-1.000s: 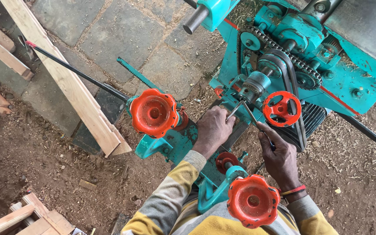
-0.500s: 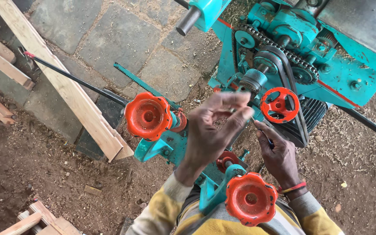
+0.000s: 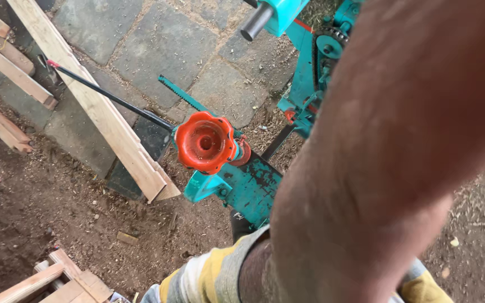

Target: The person uses a screwdriver to adjust a component on a teal industrial machine with red handwheels. The hands repeatedly insert the tool into a slot and turn it while the machine remains stationary.

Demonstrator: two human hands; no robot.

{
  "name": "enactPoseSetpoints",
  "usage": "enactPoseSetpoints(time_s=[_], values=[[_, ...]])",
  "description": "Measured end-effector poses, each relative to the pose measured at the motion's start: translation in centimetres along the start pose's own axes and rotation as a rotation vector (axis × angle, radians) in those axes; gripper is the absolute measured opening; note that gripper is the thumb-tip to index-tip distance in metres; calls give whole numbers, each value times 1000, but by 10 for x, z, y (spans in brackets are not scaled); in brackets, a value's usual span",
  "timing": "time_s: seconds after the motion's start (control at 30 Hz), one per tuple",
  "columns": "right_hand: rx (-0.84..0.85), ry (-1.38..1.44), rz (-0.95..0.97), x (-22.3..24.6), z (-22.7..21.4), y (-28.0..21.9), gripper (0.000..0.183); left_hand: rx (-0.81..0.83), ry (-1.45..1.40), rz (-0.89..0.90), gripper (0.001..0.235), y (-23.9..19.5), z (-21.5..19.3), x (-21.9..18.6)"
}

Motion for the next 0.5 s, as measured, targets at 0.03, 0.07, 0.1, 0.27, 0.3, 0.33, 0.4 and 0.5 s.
enactPoseSetpoints(time_s=[0.03, 0.07, 0.1, 0.27, 0.3, 0.33, 0.4, 0.5], values=[[0, 9, 15, -4, 0, -5, 32, 8, 6, -14, 34, -2, 2, 2], [3, 17, 27, -7, 3, -11, 32, 15, 13, -29, 34, -5, 2, 4], [6, 27, 37, -10, 4, -17, 32, 22, 18, -44, 34, -8, 3, 6], [-67, 8, 86, -27, -29, -32, 31, 62, -59, -62, 34, -11, 34, 31], [-95, -5, 95, -31, -39, -33, 31, 72, -86, -65, 34, -11, 43, 37], [-118, -17, 95, -33, -50, -34, 31, 74, -107, -68, 34, -12, 51, 41], [-153, -42, 95, -35, -66, -33, 31, 78, -138, -80, 34, -15, 61, 45], [-182, -34, 89, -36, -73, -27, 31, 98, -151, -115, 34, -22, 62, 47]])
Point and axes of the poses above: each hand's wrist, its own y-axis towards the middle knuckle, its own z-axis out of the palm, x = y × z, the point moved 8 cm from there along y, towards the middle knuckle, and after that the axes turned 13 degrees about z, right-handed, at the moved point
